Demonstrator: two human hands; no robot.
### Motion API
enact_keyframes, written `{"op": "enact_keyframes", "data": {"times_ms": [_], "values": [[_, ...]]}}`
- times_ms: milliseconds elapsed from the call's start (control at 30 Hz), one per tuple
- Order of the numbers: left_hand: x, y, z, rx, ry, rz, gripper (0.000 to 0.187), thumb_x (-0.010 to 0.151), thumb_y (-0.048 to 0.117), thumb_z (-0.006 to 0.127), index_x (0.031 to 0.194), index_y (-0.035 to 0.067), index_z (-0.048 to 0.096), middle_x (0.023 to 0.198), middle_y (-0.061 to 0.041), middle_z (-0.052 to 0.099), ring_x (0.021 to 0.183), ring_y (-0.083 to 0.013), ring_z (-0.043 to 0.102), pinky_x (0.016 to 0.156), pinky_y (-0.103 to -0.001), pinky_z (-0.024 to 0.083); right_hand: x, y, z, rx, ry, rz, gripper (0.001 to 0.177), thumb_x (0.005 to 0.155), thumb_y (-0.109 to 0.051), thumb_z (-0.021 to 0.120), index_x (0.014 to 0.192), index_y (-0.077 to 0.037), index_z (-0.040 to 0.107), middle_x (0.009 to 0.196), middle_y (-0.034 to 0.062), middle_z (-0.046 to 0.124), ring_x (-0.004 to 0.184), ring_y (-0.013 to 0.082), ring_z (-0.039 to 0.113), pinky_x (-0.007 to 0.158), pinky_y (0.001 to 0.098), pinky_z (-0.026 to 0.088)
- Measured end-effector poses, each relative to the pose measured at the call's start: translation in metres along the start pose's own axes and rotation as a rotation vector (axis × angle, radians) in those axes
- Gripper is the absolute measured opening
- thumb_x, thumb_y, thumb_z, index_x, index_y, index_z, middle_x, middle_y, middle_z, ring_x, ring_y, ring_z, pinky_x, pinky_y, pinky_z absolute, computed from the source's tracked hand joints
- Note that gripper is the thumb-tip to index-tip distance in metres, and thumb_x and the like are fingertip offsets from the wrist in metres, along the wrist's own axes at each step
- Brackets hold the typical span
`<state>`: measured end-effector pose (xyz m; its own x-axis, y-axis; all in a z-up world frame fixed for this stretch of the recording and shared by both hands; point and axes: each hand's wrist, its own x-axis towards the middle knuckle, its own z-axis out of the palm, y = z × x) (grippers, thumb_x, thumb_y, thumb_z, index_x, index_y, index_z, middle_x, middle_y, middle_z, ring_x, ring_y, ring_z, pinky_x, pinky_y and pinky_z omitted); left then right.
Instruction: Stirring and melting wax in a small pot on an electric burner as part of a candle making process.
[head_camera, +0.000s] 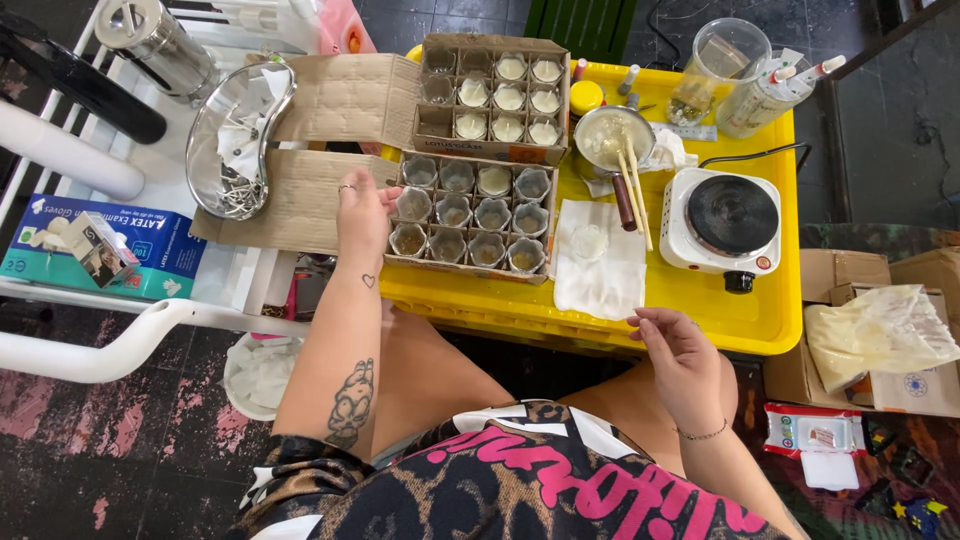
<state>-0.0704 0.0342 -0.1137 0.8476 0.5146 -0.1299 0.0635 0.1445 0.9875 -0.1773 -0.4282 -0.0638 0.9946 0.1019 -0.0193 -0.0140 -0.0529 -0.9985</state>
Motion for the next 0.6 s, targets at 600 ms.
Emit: {"op": "enact_keyframes", "data": {"times_ms": [600], "values": [[-0.033, 0.098, 0.031, 1.015, -0.264, -0.017, 0.126, 0.073, 0.018, 0.085, 0.159, -0.005, -0.005, 0.124, -0.026, 0.069, 0.117, -0.0343, 0.068, 0.104, -0.037, 0.051, -0.003, 0.001, -0.006, 0.032, 0.014, 0.01, 0.018, 0.104, -0.004, 0.059, 0.119, 0.004, 0.065, 0.111, 0.0093, 0.071, 0.098, 0.0136, 0.067, 0.09, 0.0268, 0.054]]}}
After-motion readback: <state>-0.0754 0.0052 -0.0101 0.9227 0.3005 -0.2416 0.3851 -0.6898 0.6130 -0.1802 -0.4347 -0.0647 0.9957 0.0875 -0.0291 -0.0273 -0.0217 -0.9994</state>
